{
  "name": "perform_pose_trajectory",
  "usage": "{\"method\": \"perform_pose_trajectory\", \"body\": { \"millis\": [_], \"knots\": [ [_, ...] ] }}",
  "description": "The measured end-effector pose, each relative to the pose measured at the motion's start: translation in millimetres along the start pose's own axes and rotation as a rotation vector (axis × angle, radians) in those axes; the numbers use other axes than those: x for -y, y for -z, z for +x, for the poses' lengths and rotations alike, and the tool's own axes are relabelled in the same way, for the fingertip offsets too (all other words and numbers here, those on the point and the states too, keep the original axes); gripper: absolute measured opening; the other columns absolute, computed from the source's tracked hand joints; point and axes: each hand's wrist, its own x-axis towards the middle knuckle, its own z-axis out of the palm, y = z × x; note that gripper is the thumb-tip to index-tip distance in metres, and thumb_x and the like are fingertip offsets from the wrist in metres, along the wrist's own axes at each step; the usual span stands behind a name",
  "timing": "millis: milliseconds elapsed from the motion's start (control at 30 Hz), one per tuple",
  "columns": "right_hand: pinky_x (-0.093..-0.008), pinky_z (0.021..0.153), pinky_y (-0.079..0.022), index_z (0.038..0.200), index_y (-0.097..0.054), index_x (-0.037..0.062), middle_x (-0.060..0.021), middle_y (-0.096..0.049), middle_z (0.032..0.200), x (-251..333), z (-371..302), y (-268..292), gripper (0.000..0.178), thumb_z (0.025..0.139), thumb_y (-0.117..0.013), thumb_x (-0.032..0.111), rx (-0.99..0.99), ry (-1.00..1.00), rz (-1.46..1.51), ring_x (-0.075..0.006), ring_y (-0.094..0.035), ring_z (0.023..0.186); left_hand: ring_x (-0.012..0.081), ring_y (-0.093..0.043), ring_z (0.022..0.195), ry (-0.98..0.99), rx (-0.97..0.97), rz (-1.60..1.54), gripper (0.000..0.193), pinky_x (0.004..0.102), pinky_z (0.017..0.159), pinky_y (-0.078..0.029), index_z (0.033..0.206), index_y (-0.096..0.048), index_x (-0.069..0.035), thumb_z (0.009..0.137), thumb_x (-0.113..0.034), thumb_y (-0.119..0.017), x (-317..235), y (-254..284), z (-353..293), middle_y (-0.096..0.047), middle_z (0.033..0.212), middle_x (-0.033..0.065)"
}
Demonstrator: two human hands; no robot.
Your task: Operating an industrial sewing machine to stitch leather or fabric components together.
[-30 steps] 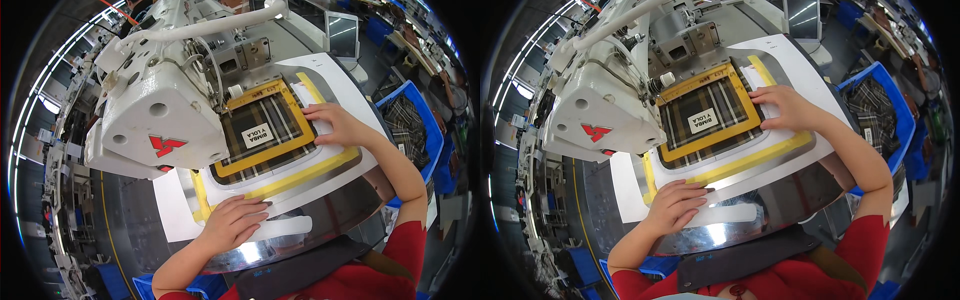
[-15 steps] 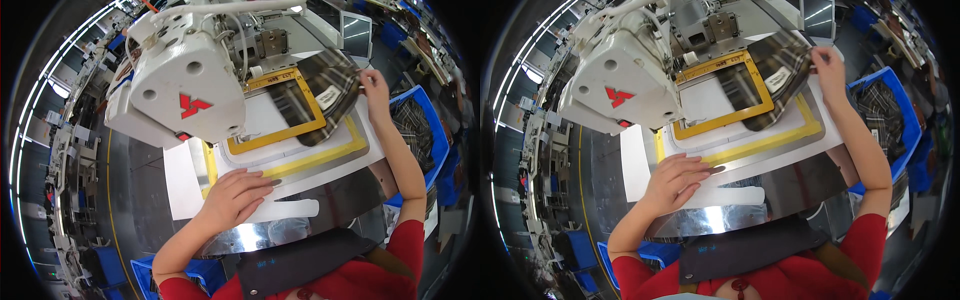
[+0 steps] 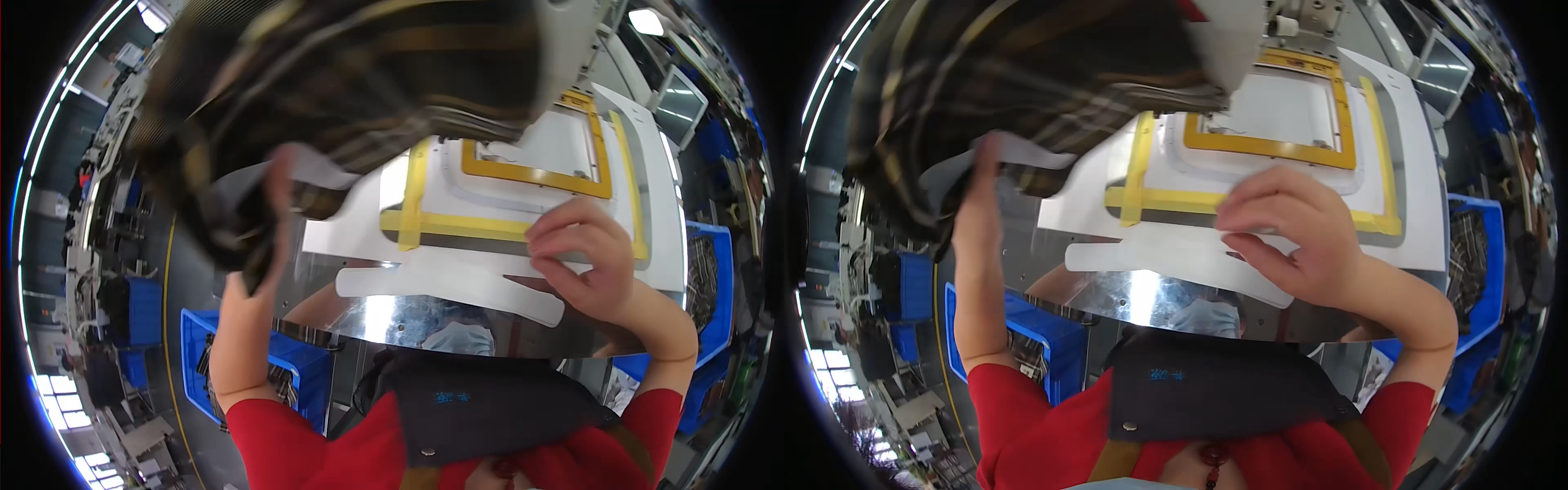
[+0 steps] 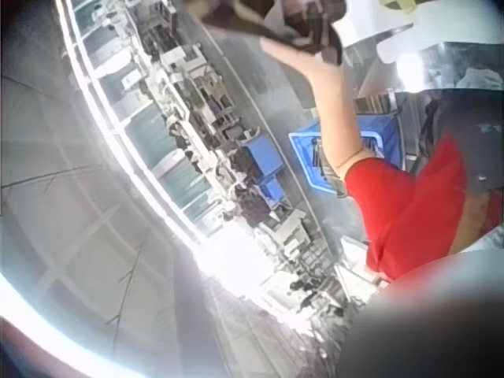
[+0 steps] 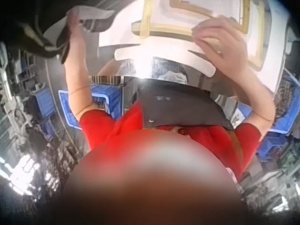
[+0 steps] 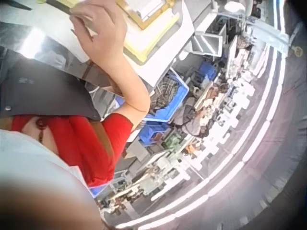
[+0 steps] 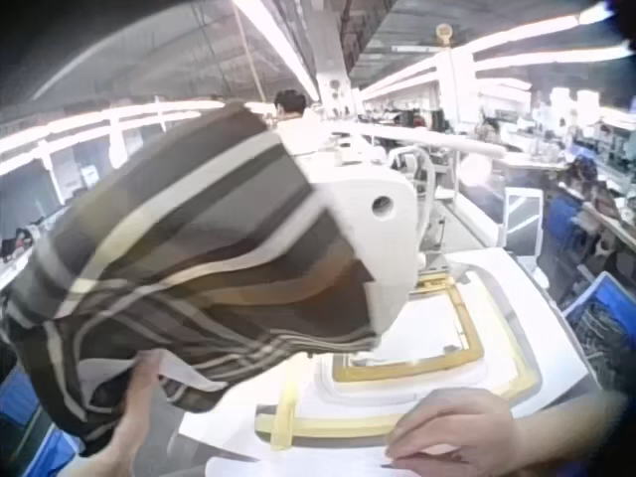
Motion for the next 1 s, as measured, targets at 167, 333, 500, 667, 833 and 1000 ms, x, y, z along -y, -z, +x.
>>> {"method": "perform_pose_trajectory", "body": {
  "millis": [167, 333, 500, 667, 833, 1000],
  "knots": [
    [-0.0365, 0.070, -0.051, 0.096, -0.066, 0.0071, -0.0087, -0.062, 0.098, -5.0, -30.7, -21.1, 0.031, 0.068, -0.079, 0.011, 0.381, -0.184, -0.149, -0.0304, -0.061, 0.084, 0.0223, -0.063, 0.105, -0.731, -0.494, 0.849, 0.026, 0.0336, 0.094, -0.047, 0.113, -0.065, 0.001, 0.086, -0.002, -0.061, -46.2, 153.5, -43.6, -0.067, 0.114, 0.0125],
    [-0.0378, 0.067, -0.050, 0.094, -0.064, 0.0049, -0.0101, -0.060, 0.093, 2.2, -36.9, -22.0, 0.029, 0.067, -0.075, 0.006, 0.423, -0.095, -0.216, -0.0292, -0.060, 0.080, 0.0320, -0.063, 0.099, -0.419, -0.846, 1.719, 0.041, 0.0372, 0.088, -0.048, 0.106, -0.069, -0.010, 0.072, 0.009, -0.055, -21.1, 275.3, -151.7, -0.068, 0.106, 0.0118],
    [-0.0382, 0.065, -0.050, 0.092, -0.063, 0.0014, -0.0113, -0.060, 0.091, 12.3, -34.4, -33.2, 0.027, 0.066, -0.069, 0.000, 0.420, 0.036, -0.416, -0.0297, -0.060, 0.078, 0.0295, -0.062, 0.108, 0.950, -0.337, 1.716, 0.053, 0.0432, 0.092, -0.048, 0.120, -0.065, -0.021, 0.071, -0.037, -0.076, 34.7, 318.4, -228.7, -0.068, 0.113, 0.0103],
    [-0.0387, 0.066, -0.051, 0.096, -0.062, -0.0010, -0.0130, -0.060, 0.093, 13.3, -41.9, -32.8, 0.031, 0.066, -0.068, 0.003, 0.385, 0.067, -0.505, -0.0304, -0.061, 0.079, 0.0320, -0.063, 0.105, 0.340, -0.395, 1.472, 0.038, 0.0393, 0.088, -0.049, 0.116, -0.065, -0.009, 0.085, -0.029, -0.066, 15.3, 219.9, -150.2, -0.067, 0.108, 0.0149],
    [-0.0376, 0.069, -0.053, 0.098, -0.061, -0.0018, -0.0129, -0.060, 0.095, 8.3, -44.2, -14.9, 0.034, 0.066, -0.069, 0.007, 0.390, 0.007, -0.472, -0.0297, -0.062, 0.084, 0.0306, -0.062, 0.101, -0.235, 0.311, 1.120, 0.025, 0.0389, 0.086, -0.049, 0.106, -0.066, -0.005, 0.083, -0.014, -0.067, -29.7, 38.1, -74.4, -0.066, 0.107, 0.0124],
    [-0.0350, 0.072, -0.054, 0.099, -0.062, -0.0017, -0.0120, -0.062, 0.097, 10.7, -64.7, -7.1, 0.031, 0.070, -0.065, 0.010, 0.348, 0.010, -0.533, -0.0275, -0.063, 0.084, 0.0270, -0.060, 0.106, -0.547, 0.939, 0.834, 0.034, 0.0379, 0.087, -0.049, 0.110, -0.062, -0.008, 0.080, -0.020, -0.072, 6.6, -77.9, -57.7, -0.062, 0.116, 0.0079]
  ]
}}
